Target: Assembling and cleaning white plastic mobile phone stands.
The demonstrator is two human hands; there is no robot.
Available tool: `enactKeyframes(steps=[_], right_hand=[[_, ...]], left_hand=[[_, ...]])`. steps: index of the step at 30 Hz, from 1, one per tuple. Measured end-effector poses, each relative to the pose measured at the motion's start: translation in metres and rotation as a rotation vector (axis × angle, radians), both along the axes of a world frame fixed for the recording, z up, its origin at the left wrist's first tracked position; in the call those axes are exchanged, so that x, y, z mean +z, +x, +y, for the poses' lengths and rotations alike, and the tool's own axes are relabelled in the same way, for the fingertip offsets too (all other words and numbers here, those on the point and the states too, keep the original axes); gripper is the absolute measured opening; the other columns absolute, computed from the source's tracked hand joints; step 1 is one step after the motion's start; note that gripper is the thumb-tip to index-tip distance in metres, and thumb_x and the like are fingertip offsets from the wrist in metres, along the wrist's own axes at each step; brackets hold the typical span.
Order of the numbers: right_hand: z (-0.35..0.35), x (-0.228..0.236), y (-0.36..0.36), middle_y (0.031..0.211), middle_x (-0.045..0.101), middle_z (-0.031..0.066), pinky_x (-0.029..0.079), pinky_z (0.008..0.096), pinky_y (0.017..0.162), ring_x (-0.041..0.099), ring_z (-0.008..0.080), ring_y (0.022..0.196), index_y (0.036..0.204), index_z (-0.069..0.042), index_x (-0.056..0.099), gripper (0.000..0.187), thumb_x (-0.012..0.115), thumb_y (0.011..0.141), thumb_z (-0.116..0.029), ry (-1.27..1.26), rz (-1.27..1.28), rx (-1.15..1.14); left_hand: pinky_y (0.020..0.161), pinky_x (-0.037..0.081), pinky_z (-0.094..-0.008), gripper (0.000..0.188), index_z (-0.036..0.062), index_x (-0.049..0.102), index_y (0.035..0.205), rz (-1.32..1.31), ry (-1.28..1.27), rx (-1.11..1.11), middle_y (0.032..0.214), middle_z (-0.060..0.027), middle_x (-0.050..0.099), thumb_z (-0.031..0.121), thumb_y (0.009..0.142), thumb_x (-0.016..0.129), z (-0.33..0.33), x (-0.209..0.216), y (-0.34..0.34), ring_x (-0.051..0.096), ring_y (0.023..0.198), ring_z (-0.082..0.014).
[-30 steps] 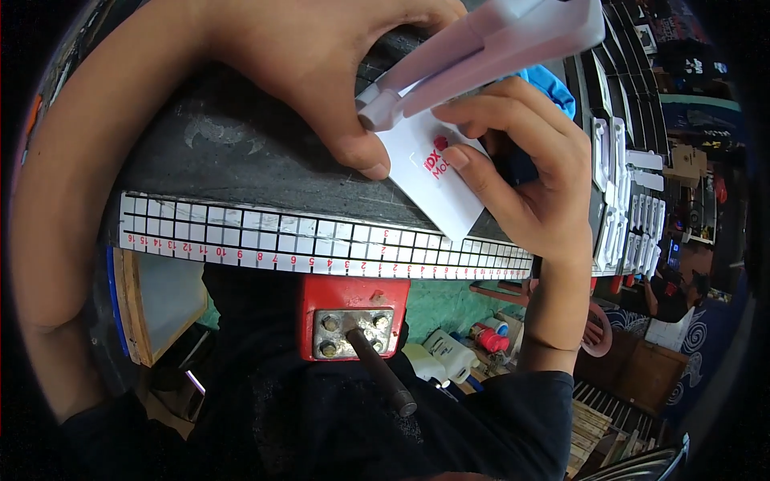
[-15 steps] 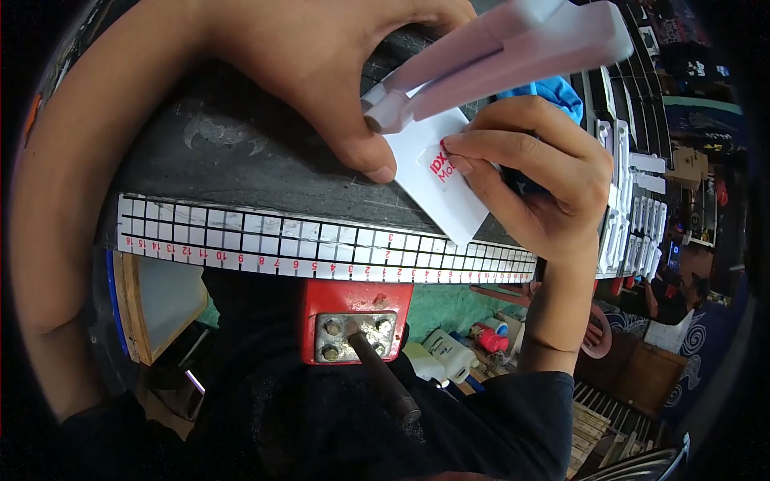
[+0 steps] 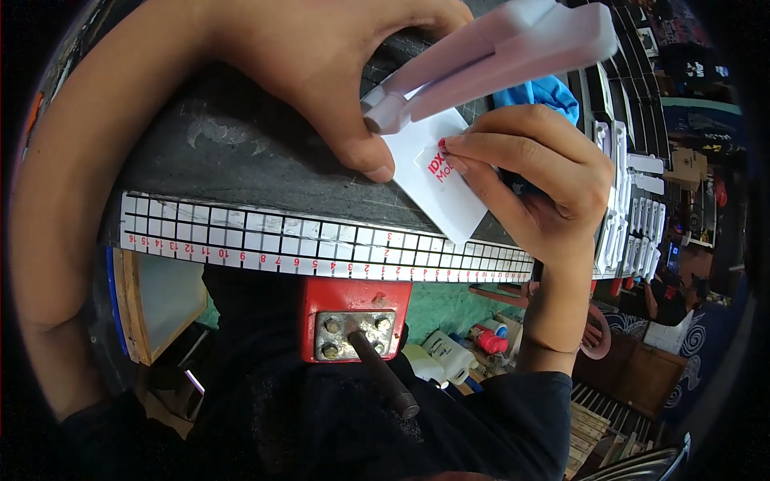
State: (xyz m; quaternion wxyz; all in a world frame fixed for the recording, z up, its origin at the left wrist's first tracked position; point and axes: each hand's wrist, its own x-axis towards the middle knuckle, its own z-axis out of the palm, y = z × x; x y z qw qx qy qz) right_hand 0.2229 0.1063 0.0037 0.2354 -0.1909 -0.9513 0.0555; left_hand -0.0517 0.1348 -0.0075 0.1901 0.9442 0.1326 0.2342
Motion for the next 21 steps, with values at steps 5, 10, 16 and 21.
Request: enactKeyframes(steps=[5, 10, 16, 21], right_hand=[[0.0017, 0.0005, 0.0013, 0.088, 0.076, 0.0079, 0.054, 0.0283, 0.064, 0.072, 0.0185, 0.075, 0.092, -0.004, 0.082, 0.021, 0.087, 0.072, 0.001, 0.040, -0.018, 0.032], [0.0009, 0.0012, 0.0020, 0.088, 0.077, 0.0074, 0.054, 0.0284, 0.063, 0.073, 0.0189, 0.076, 0.091, -0.004, 0.082, 0.021, 0.087, 0.070, 0.000, 0.079, -0.030, 0.047], [0.0004, 0.0021, 0.0037, 0.089, 0.078, 0.0075, 0.057, 0.0279, 0.064, 0.074, 0.0193, 0.078, 0.089, -0.004, 0.082, 0.021, 0.086, 0.068, 0.000, 0.093, -0.043, 0.046], [0.0030, 0.0028, 0.0057, 0.089, 0.078, 0.0084, 0.057, 0.0282, 0.063, 0.075, 0.0202, 0.078, 0.090, -0.003, 0.082, 0.022, 0.085, 0.068, 0.001, 0.058, -0.043, 0.081]], left_hand=[[0.115, 0.037, -0.0428, 0.085, 0.0019, 0.061, 0.135, -0.054, -0.063, -0.042, 0.129, -0.0183, 0.065, 0.041, 0.069, 0.096, 0.0022, -0.0026, 0.0005, 0.060, 0.123, -0.0329], [0.116, 0.037, -0.0440, 0.086, 0.0020, 0.060, 0.137, -0.014, -0.017, -0.008, 0.130, -0.0191, 0.065, 0.039, 0.068, 0.096, 0.0011, -0.0030, -0.0005, 0.060, 0.124, -0.0336], [0.116, 0.037, -0.0442, 0.087, 0.0021, 0.060, 0.138, -0.114, -0.063, -0.050, 0.131, -0.0187, 0.065, 0.039, 0.068, 0.096, -0.0003, -0.0043, -0.0009, 0.060, 0.125, -0.0326], [0.116, 0.037, -0.0440, 0.087, 0.0020, 0.059, 0.138, -0.056, -0.078, -0.027, 0.132, -0.0183, 0.065, 0.039, 0.069, 0.096, 0.0008, -0.0038, -0.0015, 0.060, 0.124, -0.0323]])
